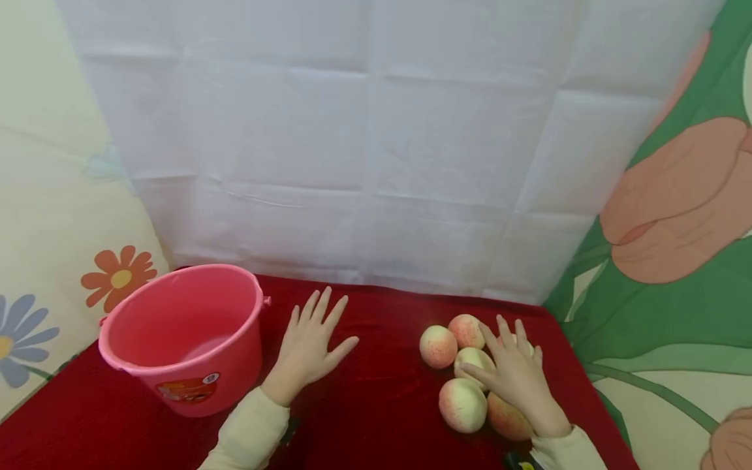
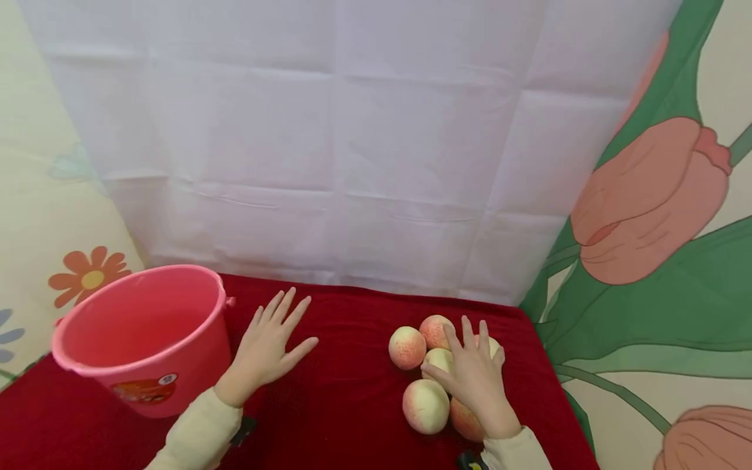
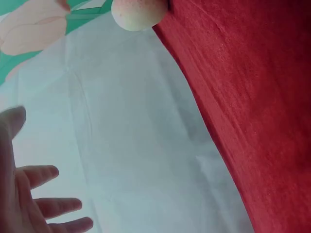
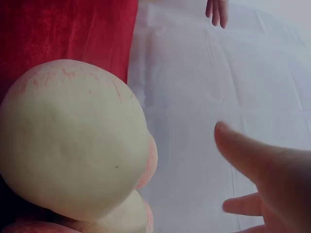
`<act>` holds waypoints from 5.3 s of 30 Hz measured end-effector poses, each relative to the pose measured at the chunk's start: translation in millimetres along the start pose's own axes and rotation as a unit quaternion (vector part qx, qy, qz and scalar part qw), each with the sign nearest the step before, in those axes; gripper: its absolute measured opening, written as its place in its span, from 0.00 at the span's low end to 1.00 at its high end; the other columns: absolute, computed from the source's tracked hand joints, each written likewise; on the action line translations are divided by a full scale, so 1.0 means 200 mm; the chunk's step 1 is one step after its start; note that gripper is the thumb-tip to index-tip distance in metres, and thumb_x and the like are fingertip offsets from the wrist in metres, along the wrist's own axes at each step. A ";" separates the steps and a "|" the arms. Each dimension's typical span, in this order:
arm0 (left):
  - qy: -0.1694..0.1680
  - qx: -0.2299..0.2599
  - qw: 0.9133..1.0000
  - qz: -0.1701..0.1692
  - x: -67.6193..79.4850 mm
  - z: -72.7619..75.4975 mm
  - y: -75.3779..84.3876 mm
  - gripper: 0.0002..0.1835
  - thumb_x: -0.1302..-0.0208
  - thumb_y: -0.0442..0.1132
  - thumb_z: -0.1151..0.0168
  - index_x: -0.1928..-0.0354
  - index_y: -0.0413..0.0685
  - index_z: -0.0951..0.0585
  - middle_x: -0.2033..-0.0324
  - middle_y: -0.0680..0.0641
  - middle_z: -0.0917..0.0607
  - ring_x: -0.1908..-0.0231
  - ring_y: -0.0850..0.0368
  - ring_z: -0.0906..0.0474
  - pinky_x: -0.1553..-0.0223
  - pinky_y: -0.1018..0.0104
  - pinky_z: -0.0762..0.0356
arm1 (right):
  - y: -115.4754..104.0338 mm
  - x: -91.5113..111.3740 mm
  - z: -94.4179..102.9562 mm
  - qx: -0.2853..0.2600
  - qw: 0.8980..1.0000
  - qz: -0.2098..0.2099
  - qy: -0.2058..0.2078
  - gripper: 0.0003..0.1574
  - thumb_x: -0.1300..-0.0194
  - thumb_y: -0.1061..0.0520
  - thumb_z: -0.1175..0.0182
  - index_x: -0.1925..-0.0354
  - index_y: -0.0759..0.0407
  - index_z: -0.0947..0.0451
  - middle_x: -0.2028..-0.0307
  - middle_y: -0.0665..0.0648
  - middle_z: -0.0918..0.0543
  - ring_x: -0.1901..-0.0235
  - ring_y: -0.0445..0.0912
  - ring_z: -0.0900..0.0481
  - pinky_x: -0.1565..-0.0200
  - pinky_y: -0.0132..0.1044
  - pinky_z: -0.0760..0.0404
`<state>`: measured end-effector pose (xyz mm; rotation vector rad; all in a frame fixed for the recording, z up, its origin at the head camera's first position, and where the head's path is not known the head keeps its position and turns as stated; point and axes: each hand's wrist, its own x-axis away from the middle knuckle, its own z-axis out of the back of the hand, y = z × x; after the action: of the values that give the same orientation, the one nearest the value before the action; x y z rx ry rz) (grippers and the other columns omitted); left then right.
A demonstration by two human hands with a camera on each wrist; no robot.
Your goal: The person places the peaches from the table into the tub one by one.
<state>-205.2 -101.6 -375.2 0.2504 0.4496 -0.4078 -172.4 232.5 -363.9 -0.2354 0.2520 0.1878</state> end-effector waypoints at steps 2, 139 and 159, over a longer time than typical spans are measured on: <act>0.018 0.006 1.000 -0.005 0.01 0.01 0.00 0.36 0.43 0.57 0.43 0.35 0.48 0.36 0.37 0.38 0.36 0.38 0.41 0.42 0.42 0.41 0.41 | 0.00 0.01 0.00 0.003 1.000 0.003 0.007 0.48 0.48 0.35 0.39 0.38 0.61 0.36 0.39 0.74 0.39 0.38 0.72 0.53 0.54 0.77 0.48; -0.089 0.529 0.737 0.411 0.70 0.52 -0.83 0.26 0.29 0.54 0.66 0.69 0.57 0.17 0.71 0.45 0.14 0.66 0.45 0.17 0.65 0.58 0.19 | 0.23 0.27 -0.06 -0.056 0.995 0.058 -0.053 0.49 0.69 0.41 0.25 0.48 0.62 0.25 0.48 0.68 0.27 0.52 0.65 0.28 0.66 0.53 0.23; -0.078 0.487 0.762 0.420 0.68 0.54 -0.79 0.30 0.28 0.53 0.68 0.68 0.45 0.17 0.73 0.43 0.15 0.69 0.48 0.17 0.68 0.60 0.18 | 0.24 0.26 -0.13 -0.049 0.992 0.058 -0.099 0.49 0.66 0.42 0.26 0.46 0.63 0.28 0.48 0.69 0.28 0.52 0.64 0.28 0.64 0.53 0.23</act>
<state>-121.6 -321.7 -366.9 1.3746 -0.1185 0.2774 -137.7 279.9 -411.4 -0.2969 0.0582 0.3364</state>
